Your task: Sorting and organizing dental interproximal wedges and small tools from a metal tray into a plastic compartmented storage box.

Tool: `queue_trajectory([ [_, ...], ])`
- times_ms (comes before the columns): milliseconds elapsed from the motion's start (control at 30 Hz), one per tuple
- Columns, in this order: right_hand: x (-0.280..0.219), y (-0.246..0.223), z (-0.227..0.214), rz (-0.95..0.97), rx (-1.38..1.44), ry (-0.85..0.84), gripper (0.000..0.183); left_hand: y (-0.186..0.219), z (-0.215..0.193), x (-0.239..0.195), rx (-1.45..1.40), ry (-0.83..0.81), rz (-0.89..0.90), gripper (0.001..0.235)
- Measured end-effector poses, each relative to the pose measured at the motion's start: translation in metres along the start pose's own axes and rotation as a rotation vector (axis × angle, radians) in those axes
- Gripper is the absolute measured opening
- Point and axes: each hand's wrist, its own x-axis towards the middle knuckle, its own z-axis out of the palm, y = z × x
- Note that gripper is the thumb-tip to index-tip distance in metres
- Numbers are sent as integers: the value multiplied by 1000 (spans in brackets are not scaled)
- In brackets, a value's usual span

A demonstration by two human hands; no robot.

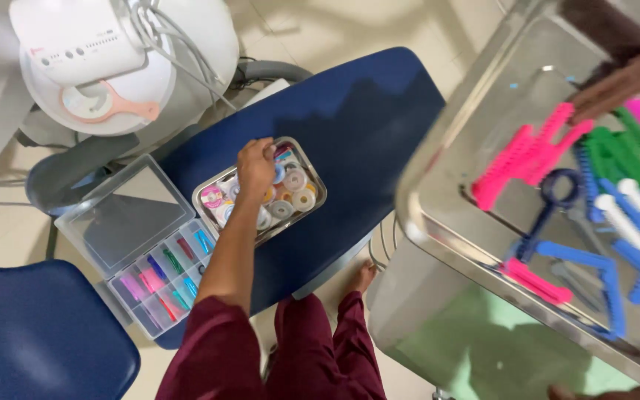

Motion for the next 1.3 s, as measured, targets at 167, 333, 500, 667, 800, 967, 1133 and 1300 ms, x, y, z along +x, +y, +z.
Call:
queue_trajectory([
  [167,66,-271,-109,35,5,31,29,150,-149,-20,-345,57,-57,21],
  [333,75,-349,-193,-13,118,646,29,327,-278,-50,-384,178,210,14],
  [500,38,-317,-220,-66,148,678,27,448,-305,-59,-269,100,545,15],
  [667,3,-274,-232,-73,179,739,27,502,-278,-56,-107,-102,700,20],
  [800,-10,-238,-229,-65,215,788,25,494,-255,-47,51,-127,599,25],
  [967,-13,-221,-225,-48,241,803,23,495,-243,-44,124,-137,455,37],
  [1133,-10,-225,-220,4,240,819,23,502,-229,-38,173,-138,394,43],
  [1300,-4,-241,-221,48,243,826,22,503,-227,-26,99,-153,407,52],
])
